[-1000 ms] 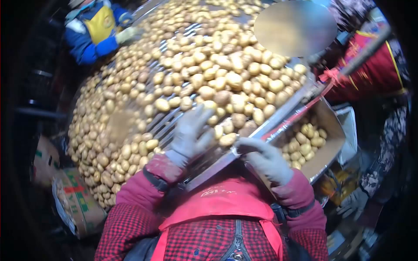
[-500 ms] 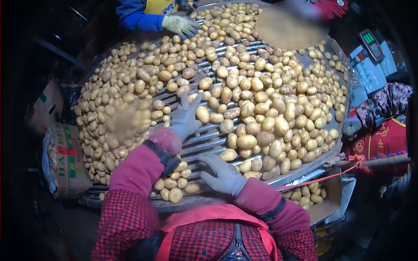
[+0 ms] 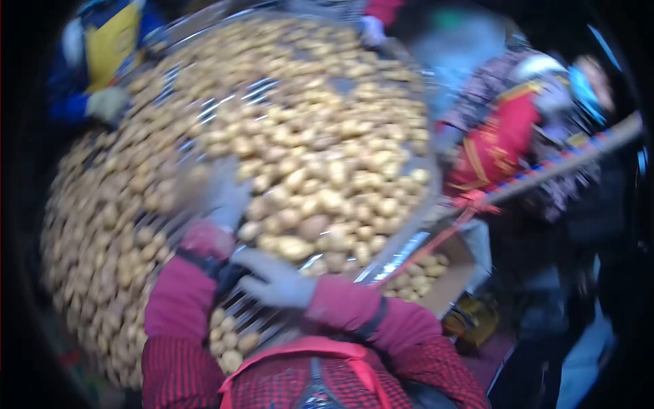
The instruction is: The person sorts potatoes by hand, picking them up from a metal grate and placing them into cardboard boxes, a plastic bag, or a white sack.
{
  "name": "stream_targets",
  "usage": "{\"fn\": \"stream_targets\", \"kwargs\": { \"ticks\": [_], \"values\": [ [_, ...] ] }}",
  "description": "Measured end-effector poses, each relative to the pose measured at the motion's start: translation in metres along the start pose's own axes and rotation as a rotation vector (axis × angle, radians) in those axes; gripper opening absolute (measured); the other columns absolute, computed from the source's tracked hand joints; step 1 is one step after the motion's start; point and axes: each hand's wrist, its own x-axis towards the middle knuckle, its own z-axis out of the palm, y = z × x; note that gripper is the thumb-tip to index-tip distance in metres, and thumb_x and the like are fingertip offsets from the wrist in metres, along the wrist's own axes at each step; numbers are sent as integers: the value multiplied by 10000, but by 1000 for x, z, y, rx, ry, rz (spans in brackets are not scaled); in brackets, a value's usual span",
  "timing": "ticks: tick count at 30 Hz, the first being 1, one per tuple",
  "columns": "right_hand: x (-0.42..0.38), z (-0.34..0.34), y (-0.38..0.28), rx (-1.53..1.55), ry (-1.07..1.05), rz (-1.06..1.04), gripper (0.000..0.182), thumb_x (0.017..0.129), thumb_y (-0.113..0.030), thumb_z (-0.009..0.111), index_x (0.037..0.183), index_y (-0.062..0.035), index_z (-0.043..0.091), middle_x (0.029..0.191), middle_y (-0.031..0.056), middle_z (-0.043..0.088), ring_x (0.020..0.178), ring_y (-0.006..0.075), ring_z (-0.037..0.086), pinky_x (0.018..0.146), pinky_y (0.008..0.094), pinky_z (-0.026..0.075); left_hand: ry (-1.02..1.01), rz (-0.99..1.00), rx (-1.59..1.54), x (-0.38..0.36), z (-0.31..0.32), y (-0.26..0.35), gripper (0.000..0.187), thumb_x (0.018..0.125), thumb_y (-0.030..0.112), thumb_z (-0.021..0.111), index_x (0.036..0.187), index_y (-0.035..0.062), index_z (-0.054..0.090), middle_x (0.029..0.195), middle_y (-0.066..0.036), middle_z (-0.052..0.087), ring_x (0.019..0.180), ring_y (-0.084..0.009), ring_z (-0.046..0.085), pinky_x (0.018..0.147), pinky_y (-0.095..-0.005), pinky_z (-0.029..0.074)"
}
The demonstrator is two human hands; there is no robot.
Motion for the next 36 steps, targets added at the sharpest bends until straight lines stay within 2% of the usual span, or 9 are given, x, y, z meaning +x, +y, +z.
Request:
{"fn": "stream_targets", "kwargs": {
  "ticks": [2,8,13,15,19,22,25,30,36],
  "values": [
    [-12,4,-1,-79,79,105,644,983,-274,634,1542,-35,421,1455,259,542,1353,415,540,1165,457,428,-383,-172,-4,42,-51,55,716,964,369,682,1574,96,426,1594,-310,388,1476,-475,387,1214,-526,347],
    [-18,-1,-13,4,113,160,476,1006,-242,598,1448,-80,531,1303,188,618,1211,338,623,1073,432,491,-184,329,-339,54,-22,44,688,956,217,675,1589,131,419,1585,-264,436,1494,-417,399,1229,-474,338],
    [-11,-5,-24,25,131,77,411,1010,-215,591,1399,-84,599,1249,196,663,1133,340,673,1005,410,537,217,227,-44,63,-32,-4,649,955,311,678,1546,112,494,1574,-251,466,1439,-459,446,1204,-516,360],
    [0,-6,-40,87,180,26,394,1005,-190,601,1376,-60,619,1301,203,671,1205,326,660,1047,404,520,-293,-180,-128,60,-139,59,612,946,392,658,1486,122,556,1495,-250,539,1361,-435,519,1152,-532,409],
    [31,-3,-39,366,174,34,413,1020,-116,623,1423,-27,592,1313,141,668,1210,224,645,1066,344,500,56,236,354,14,-75,11,458,884,434,679,1210,114,711,1207,-171,694,1064,-366,657,933,-505,516],
    [50,11,-20,516,202,87,412,1025,-102,615,1428,-19,600,1361,142,659,1267,217,619,1109,343,468,-248,330,96,5,-102,-3,425,877,453,683,1169,144,689,1096,-125,665,1052,-327,646,913,-493,479],
    [55,15,1,553,171,125,424,1042,-69,572,1460,5,556,1390,126,633,1275,191,600,1113,335,459,193,319,-95,21,-98,-51,525,846,367,719,1318,145,650,1154,-129,646,1121,-329,611,944,-559,451],
    [54,7,9,506,8,143,442,1059,-45,532,1494,32,510,1428,110,591,1277,164,590,1093,316,468,-32,-42,537,23,-109,-87,576,898,371,715,1420,167,584,1461,-153,550,1368,-423,478,1070,-535,437],
    [53,4,3,739,-33,249,469,1062,-29,503,1526,29,467,1433,124,579,1290,218,604,1087,337,477,-258,140,-29,15,-148,-75,483,925,259,699,1392,163,620,1290,-159,655,1180,-353,615,980,-457,508]
  ]
}}
